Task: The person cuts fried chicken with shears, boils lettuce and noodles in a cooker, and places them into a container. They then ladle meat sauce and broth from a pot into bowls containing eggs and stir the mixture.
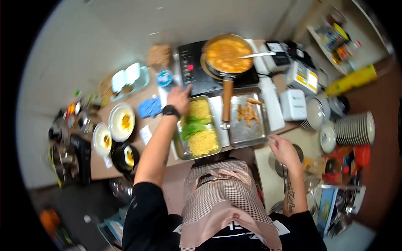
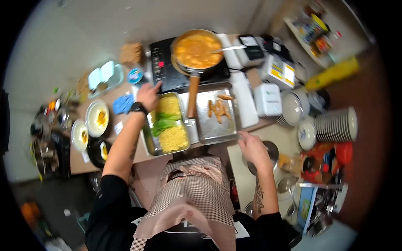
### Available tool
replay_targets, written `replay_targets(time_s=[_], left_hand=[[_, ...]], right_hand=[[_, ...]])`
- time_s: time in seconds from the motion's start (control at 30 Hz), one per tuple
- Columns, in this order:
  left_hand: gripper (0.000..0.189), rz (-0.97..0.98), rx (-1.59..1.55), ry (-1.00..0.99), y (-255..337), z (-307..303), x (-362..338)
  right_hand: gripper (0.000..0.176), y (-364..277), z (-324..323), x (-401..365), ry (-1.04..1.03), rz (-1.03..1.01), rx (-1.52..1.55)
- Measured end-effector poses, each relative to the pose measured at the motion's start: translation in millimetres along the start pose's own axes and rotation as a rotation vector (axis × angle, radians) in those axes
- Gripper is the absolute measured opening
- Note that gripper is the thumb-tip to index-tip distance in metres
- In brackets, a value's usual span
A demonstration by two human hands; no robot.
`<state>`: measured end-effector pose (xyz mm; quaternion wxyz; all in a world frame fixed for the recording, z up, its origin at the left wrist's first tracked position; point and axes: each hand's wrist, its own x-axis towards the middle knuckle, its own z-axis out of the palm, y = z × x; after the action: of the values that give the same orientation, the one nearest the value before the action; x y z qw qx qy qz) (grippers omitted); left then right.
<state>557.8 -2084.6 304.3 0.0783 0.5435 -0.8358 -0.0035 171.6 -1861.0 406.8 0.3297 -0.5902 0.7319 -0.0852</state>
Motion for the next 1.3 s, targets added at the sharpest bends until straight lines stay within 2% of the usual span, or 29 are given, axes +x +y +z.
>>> replay_targets(time_s=[0.07, 0.13, 0.17, 0.2, 0.23, 0.27, 0.3, 0.33, 0.37, 0.4, 0.43, 0.47, 0.53, 0.57, 0.67, 0.77, 0.87, 1.07, 1.17, 1.3], left_hand=[[0.059, -0.003, -0.056, -0.088, 5.2, -15.3, 3.0], [0.065, 0.026, -0.235, 0.056, 15.0, -33.2, -6.9], [0.065, -0.056, -0.359, 0.041, 26.1, -44.7, -16.4], [0.059, -0.028, -0.523, 0.103, 35.9, -52.9, -34.5], [0.045, -0.122, -0.584, 0.039, 44.6, -57.6, -57.0], [0.022, -0.238, -0.754, 0.005, 51.7, -55.2, -84.0], [0.013, -0.167, -0.686, -0.011, 47.9, -46.2, -118.2], [0.023, -0.296, -0.858, -0.119, 66.5, -53.6, -147.6], [0.032, -0.460, -0.887, -0.265, 88.6, -68.8, -168.2], [0.041, -0.630, -0.818, -0.461, 95.2, -65.2, -195.8], [0.048, -0.813, -0.889, -0.548, 98.8, -43.3, -229.8], [0.038, -0.673, -0.870, -0.526, 98.2, -19.4, -268.7], [0.036, -0.578, -0.793, -0.644, 126.2, -0.1, -290.8], [0.035, -0.572, -0.751, -0.727, 139.4, 1.7, -293.3], [0.033, -0.555, -0.679, -0.872, 162.5, -0.1, -287.2], [0.031, -0.524, -0.636, -0.933, 169.2, -4.0, -280.6], [0.029, -0.482, -0.604, -0.962, 172.4, -6.5, -276.7], [0.027, -0.379, -0.581, -0.961, 168.2, -13.2, -273.2], [0.027, -0.319, -0.569, -0.949, 162.5, -19.0, -275.2], [0.028, -0.213, -0.547, -0.897, 152.0, -26.9, -274.5]], right_hand=[[0.032, -3.1, -21.5, -7.9, 0.007, 0.072, 0.081], [0.030, 24.9, -45.1, -0.1, 0.141, 0.063, 0.054], [0.029, 55.3, -54.0, 13.1, 0.258, 0.050, 0.059], [0.029, 91.2, -67.4, 25.5, 0.370, 0.038, 0.060], [0.029, 118.2, -91.4, 36.7, 0.393, 0.146, -0.009], [0.028, 147.0, -117.2, 50.4, 0.408, 0.247, -0.078], [0.029, 188.7, -137.2, 66.7, 0.463, 0.313, -0.121], [0.030, 234.4, -149.6, 78.9, 0.506, 0.377, -0.161], [0.031, 278.7, -161.3, 91.3, 0.544, 0.443, -0.188], [0.032, 313.7, -174.6, 100.8, 0.583, 0.502, -0.217], [0.041, 334.7, -185.8, 106.3, 0.577, 0.580, -0.261], [0.043, 353.0, -192.0, 115.3, 0.574, 0.582, -0.239], [0.048, 389.4, -200.5, 137.3, 0.566, 0.582, -0.192], [0.062, 409.8, -205.5, 152.7, 0.428, 0.555, -0.072], [0.084, 408.2, -202.8, 179.1, 0.248, 0.304, -0.190], [0.103, 415.0, -195.6, 206.0, 0.110, 0.381, -0.237], [0.115, 408.3, -198.2, 205.2, 0.143, 0.333, -0.335], [0.117, 395.8, -206.1, 201.2, 0.223, 0.420, -0.285], [0.114, 389.1, -203.5, 188.6, 0.262, 0.368, -0.379], [0.108, 386.2, -222.2, 170.3, 0.437, 0.354, -0.159]])
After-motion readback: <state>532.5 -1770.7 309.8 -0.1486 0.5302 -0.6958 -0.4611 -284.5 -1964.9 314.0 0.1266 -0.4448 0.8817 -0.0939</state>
